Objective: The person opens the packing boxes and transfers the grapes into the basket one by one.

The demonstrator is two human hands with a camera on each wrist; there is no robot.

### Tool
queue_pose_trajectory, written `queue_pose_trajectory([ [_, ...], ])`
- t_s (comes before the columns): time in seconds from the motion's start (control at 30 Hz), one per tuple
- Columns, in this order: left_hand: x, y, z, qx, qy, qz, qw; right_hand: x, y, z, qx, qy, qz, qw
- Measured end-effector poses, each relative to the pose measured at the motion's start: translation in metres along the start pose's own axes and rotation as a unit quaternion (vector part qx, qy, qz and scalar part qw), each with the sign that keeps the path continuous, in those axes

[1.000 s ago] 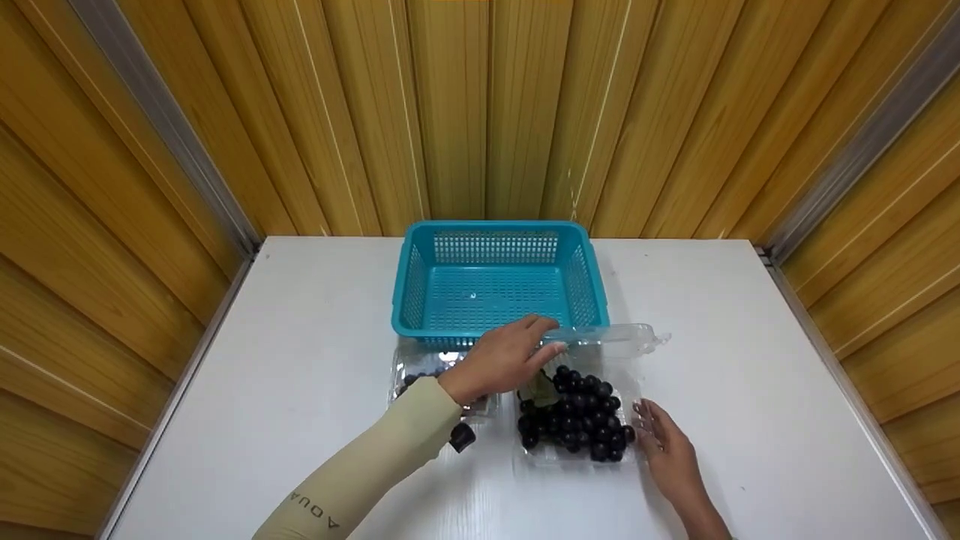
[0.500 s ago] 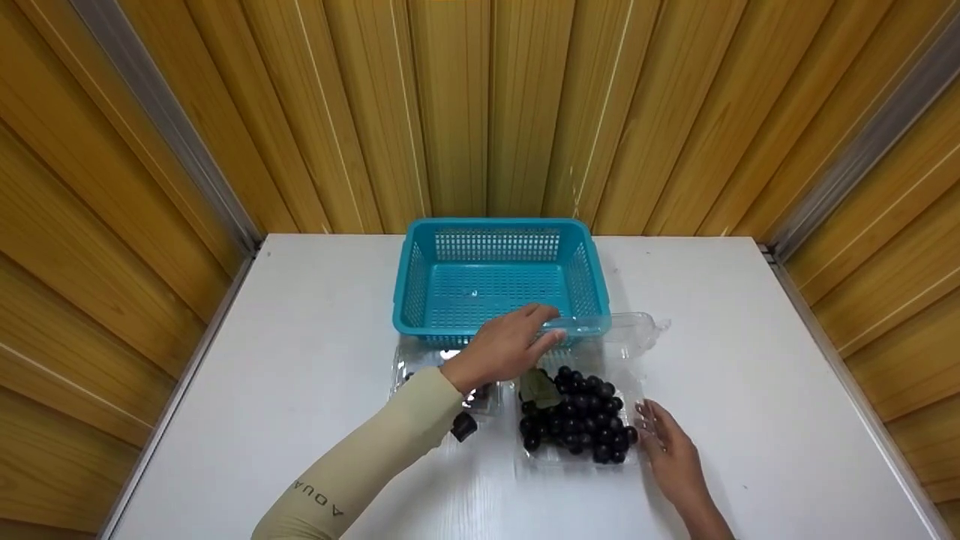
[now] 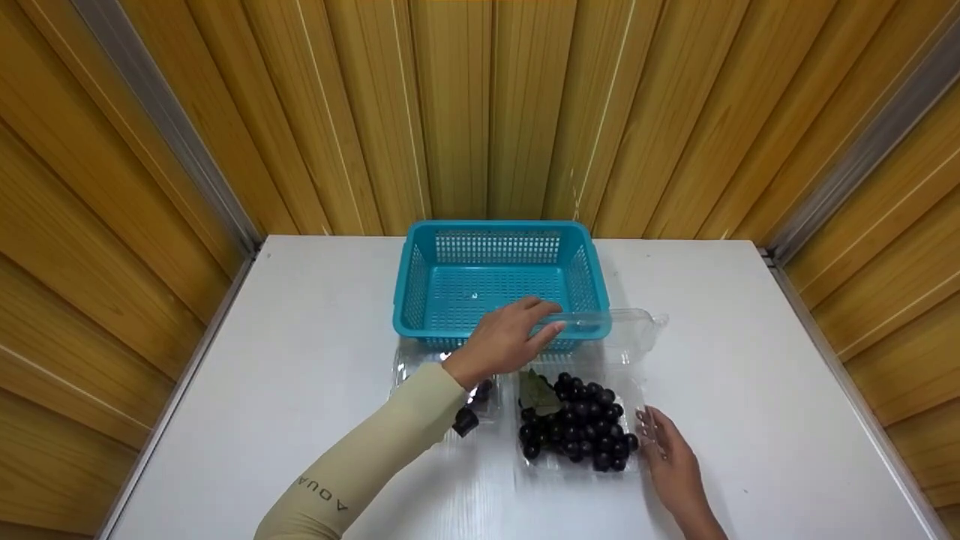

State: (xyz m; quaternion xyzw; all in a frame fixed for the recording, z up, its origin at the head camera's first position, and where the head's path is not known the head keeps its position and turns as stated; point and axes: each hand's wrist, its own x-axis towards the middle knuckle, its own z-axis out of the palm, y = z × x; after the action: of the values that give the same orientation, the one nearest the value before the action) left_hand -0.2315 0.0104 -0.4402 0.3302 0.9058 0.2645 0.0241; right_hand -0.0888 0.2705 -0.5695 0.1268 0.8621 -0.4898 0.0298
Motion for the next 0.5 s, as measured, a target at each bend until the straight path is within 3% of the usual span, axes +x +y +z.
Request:
queue_pose_trajectory([
  [0.5, 0.0069, -0.0047, 0.0003, 0.007, 0.014, -0.002, 0.9999, -0.0036, 0.0001, 0.0048, 0.010, 0.014, -0.006, 0.9998],
])
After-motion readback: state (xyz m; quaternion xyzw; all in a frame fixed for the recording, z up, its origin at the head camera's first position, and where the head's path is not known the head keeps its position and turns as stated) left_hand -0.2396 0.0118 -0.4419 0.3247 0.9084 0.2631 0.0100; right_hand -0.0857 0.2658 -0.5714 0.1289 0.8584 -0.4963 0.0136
